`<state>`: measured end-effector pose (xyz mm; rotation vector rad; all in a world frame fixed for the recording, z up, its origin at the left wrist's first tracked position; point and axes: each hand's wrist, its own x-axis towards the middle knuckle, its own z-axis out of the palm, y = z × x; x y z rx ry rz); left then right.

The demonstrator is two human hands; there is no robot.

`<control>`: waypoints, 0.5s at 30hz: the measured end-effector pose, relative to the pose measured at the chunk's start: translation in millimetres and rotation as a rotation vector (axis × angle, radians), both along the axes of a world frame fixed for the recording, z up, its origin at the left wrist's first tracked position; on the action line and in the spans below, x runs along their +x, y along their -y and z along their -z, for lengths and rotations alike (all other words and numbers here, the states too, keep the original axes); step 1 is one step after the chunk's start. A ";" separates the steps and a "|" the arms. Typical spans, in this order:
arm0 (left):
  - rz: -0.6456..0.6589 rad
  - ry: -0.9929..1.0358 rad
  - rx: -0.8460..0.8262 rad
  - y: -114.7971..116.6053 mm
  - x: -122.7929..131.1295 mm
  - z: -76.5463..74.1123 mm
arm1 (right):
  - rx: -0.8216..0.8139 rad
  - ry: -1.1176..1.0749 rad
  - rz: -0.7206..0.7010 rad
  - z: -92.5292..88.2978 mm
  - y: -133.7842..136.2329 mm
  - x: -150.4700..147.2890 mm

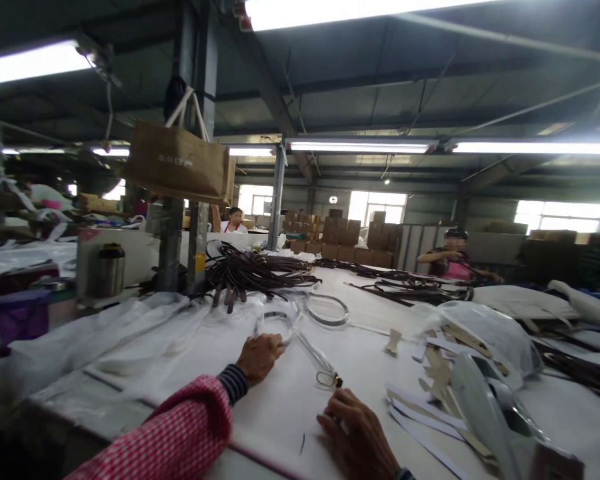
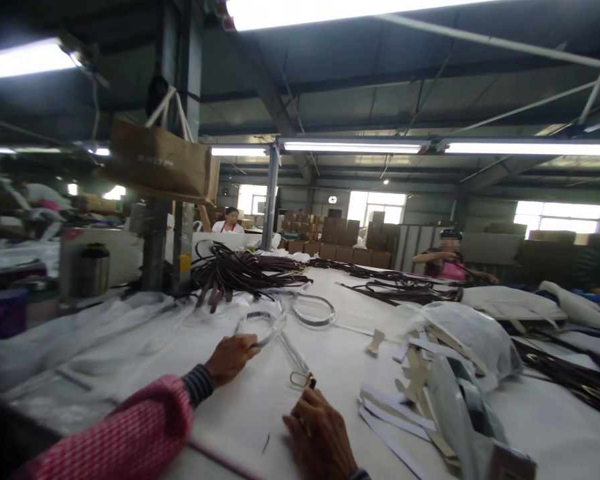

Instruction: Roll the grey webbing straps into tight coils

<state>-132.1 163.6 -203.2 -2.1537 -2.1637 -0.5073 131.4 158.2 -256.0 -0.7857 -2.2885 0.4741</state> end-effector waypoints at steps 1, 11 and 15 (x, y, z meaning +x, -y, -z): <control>0.031 0.004 0.019 19.0 5.2 -4.5 | -0.058 -0.042 -0.016 -2.1 0.5 -0.1; 0.659 -0.122 0.083 172.8 81.4 20.4 | -1.199 -0.732 -0.138 -37.1 58.7 -43.5; 0.756 0.044 -0.014 181.9 83.1 6.2 | -1.135 -0.727 -0.196 -48.5 75.7 -25.2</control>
